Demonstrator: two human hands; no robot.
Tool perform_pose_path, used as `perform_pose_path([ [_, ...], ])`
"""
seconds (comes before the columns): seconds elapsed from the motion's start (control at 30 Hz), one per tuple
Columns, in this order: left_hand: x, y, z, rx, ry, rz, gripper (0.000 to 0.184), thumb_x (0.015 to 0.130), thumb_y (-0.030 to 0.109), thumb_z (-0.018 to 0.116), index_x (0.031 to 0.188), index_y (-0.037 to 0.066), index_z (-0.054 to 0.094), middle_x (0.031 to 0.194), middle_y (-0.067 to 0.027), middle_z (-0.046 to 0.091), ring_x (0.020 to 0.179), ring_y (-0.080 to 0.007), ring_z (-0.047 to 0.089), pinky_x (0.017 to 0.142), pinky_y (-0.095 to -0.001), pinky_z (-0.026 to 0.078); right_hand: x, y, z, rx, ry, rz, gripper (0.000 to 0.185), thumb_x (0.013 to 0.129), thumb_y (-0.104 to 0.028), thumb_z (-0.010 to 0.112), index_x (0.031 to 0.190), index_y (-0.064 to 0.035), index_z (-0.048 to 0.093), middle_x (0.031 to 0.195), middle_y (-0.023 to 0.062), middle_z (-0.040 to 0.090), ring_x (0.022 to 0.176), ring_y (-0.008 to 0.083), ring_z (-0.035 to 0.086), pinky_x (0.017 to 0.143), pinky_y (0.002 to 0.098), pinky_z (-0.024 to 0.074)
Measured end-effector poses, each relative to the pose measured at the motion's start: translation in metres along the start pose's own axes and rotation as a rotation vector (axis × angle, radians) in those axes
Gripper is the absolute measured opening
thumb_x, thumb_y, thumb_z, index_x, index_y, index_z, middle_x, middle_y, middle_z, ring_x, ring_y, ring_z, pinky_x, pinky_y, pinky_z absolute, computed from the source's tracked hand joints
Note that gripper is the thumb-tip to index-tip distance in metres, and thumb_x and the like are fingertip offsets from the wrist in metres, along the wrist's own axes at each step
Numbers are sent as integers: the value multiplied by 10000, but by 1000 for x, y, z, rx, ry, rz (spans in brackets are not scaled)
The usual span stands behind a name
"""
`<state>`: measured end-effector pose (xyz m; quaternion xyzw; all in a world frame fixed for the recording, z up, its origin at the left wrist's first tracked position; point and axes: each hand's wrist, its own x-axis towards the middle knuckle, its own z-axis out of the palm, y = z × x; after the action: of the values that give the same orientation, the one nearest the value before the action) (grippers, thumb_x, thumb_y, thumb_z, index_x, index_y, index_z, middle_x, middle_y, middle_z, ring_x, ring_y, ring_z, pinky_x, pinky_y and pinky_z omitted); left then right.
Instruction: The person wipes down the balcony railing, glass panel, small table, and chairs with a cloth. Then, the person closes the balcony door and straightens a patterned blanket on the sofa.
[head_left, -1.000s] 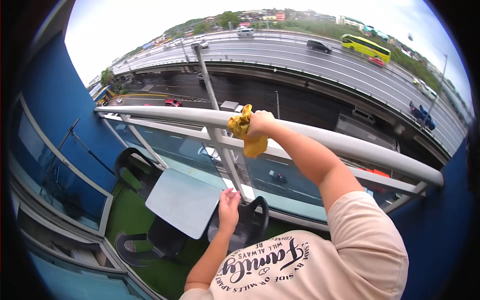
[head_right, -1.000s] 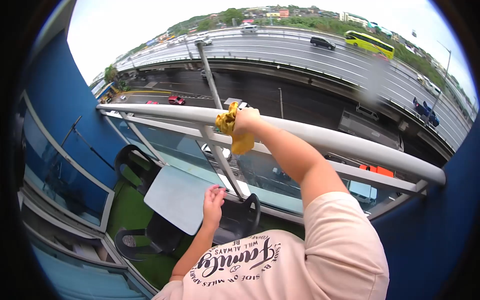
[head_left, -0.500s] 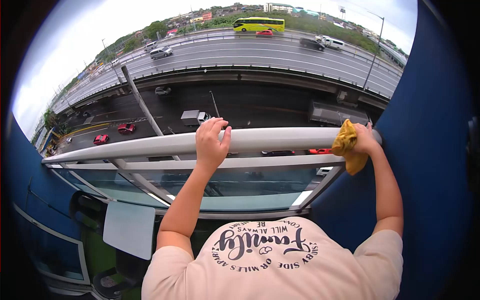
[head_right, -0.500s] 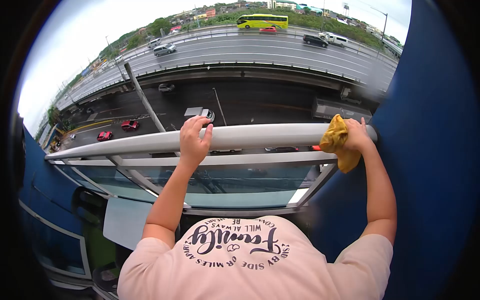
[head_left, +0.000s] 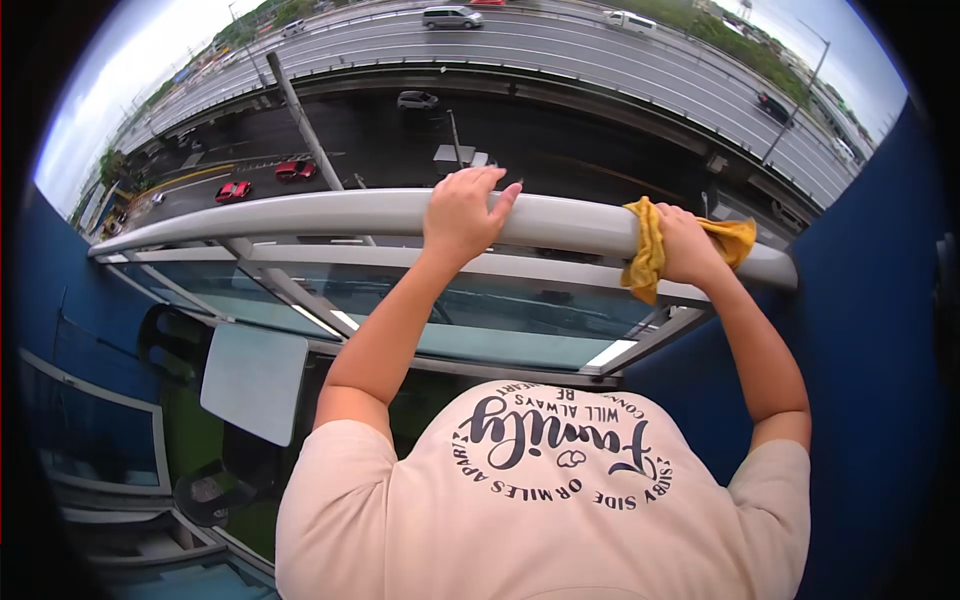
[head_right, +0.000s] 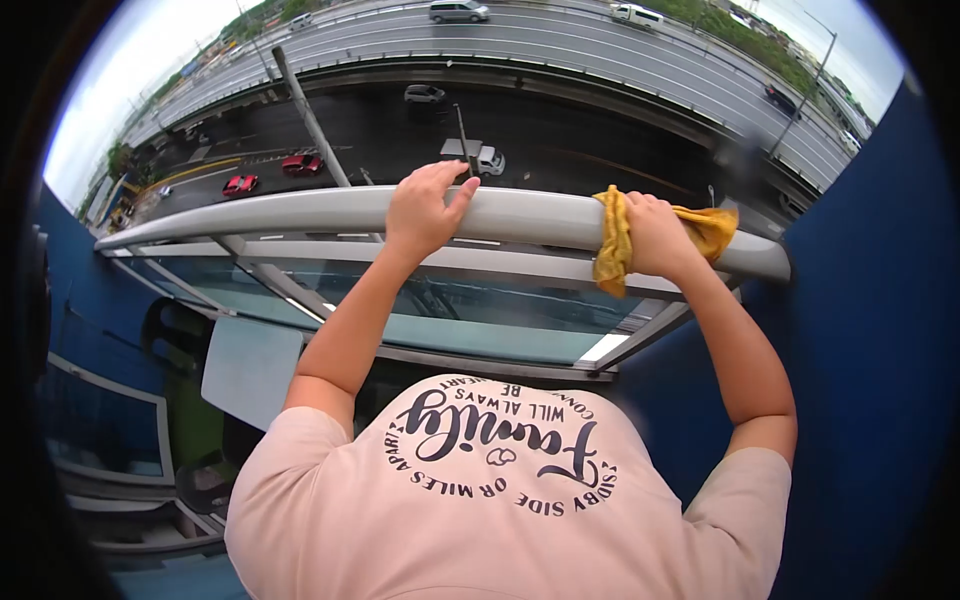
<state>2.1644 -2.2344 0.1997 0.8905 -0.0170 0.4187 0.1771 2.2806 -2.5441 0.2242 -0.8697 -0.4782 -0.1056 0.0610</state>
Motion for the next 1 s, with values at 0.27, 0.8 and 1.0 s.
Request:
perform_pose_path([
  [0.27, -126, -33, -104, -217, 344, -316, 252, 882, 117, 584, 1116, 24, 581, 1084, -151, 617, 997, -318, 579, 891, -372, 443, 215, -267, 45, 107, -26, -169, 593, 681, -327, 730, 1119, 11, 520, 996, 175, 599, 957, 334, 603, 801, 448, 477],
  [0.8, -441, -91, -362, 248, 774, -1353, 410, 886, 111, 608, 1268, 44, 475, 1134, -125, 624, 940, -191, 627, 868, -350, 466, 520, -663, 94, 192, -7, -182, 435, 785, -322, 627, 1121, -48, 590, 1101, 146, 657, 1045, 310, 637, 856, 462, 501],
  [1.0, -467, -62, -391, 284, 824, -1435, 425, 891, 108, 601, 1285, 43, 455, 1146, -129, 611, 933, -190, 624, 879, -342, 462, 551, -705, 124, 179, 130, -284, 463, 798, -318, 649, 1177, -71, 549, 1105, 149, 647, 1012, 314, 646, 850, 445, 513],
])
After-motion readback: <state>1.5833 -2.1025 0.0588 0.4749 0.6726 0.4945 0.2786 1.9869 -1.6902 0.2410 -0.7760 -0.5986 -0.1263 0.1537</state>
